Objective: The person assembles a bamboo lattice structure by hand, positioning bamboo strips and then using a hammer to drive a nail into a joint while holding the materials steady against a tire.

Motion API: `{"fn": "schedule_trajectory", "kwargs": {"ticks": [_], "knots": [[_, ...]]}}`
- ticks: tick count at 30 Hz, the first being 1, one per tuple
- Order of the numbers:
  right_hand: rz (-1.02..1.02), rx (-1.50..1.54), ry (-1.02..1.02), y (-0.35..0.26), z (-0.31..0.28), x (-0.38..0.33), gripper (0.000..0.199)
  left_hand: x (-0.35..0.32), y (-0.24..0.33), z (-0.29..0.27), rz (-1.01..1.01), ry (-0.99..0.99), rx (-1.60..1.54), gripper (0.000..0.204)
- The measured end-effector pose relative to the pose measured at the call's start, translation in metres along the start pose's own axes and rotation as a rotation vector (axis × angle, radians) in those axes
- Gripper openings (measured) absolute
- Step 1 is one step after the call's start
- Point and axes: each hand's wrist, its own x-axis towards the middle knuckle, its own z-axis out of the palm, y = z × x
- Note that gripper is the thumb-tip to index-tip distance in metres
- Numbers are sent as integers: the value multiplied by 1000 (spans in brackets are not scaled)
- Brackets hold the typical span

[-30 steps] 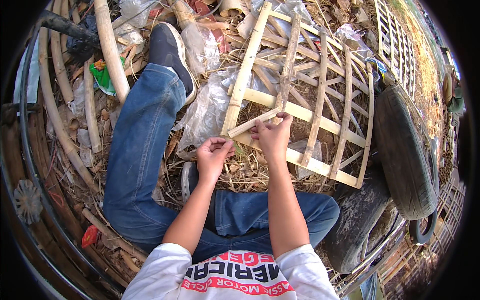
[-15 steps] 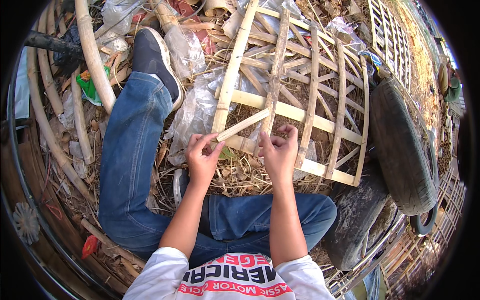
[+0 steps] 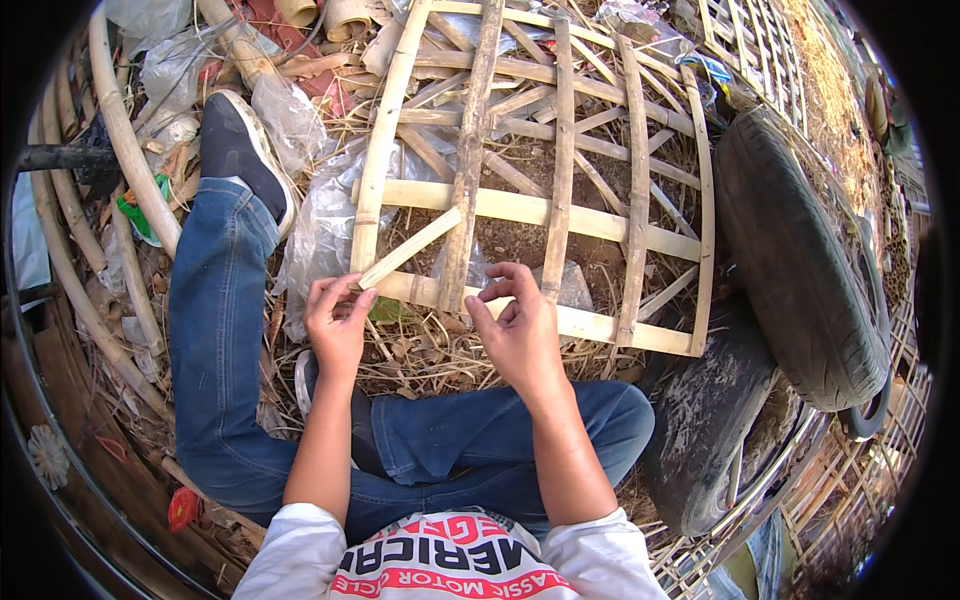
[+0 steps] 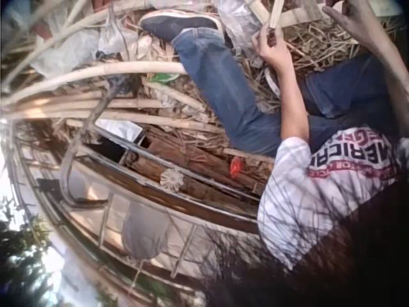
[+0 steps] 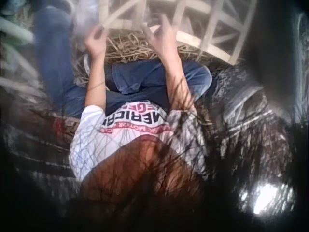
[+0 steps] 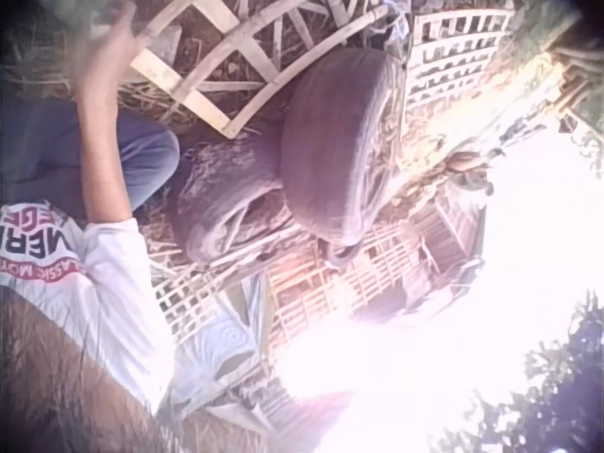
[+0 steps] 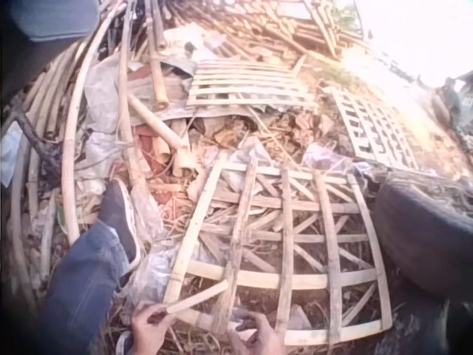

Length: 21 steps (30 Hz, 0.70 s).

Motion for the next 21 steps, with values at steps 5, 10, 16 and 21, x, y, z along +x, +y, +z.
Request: {"fn": "schedule_trajectory", "kwargs": {"ticks": [5,10,16,21], "knots": [[-35,61,-114,0,-10,-5,33,-1,1,0,38,46,59,25],[-13,156,-207,-3,-21,-7,34,0,4,0,62,28,119,24],[-33,190,-269,-1,-25,-10,34,-2,4,2,60,51,155,24],[-13,201,-279,-1,-27,-10,34,-3,8,3,75,65,187,24]]}}
